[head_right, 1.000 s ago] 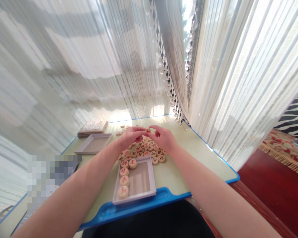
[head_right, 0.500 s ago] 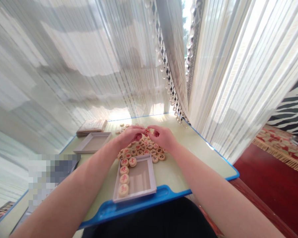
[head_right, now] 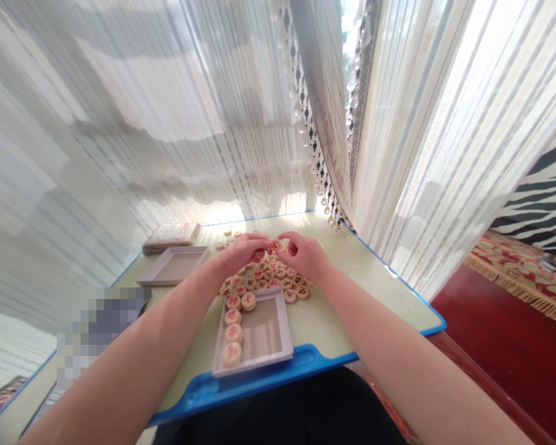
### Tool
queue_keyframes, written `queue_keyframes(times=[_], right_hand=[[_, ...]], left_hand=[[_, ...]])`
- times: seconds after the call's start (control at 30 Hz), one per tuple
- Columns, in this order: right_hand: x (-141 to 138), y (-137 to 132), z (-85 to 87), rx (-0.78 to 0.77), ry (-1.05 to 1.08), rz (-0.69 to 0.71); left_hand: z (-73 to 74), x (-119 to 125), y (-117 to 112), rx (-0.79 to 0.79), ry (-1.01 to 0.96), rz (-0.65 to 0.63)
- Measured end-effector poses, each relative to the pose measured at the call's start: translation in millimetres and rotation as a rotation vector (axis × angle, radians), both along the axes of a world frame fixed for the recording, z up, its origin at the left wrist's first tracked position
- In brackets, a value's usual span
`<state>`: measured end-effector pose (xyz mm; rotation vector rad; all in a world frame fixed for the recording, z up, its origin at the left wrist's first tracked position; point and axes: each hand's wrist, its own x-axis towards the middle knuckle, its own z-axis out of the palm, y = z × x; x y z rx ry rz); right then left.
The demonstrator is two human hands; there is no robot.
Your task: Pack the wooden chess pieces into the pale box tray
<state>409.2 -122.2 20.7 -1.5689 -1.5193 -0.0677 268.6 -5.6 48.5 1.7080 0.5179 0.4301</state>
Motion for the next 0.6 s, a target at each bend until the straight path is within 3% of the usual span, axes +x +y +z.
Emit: queue_keyframes(times=[0.47, 0.6], right_hand=[[0, -1, -0.1, -0.016, 0.014, 0.048], [0, -1, 2.5, -0.016, 0.0, 0.042]], left_hand=[[4.1, -2, -3, 0.005, 0.036, -0.058], [13.5, -5, 3, 0.017, 0.071, 0.055]])
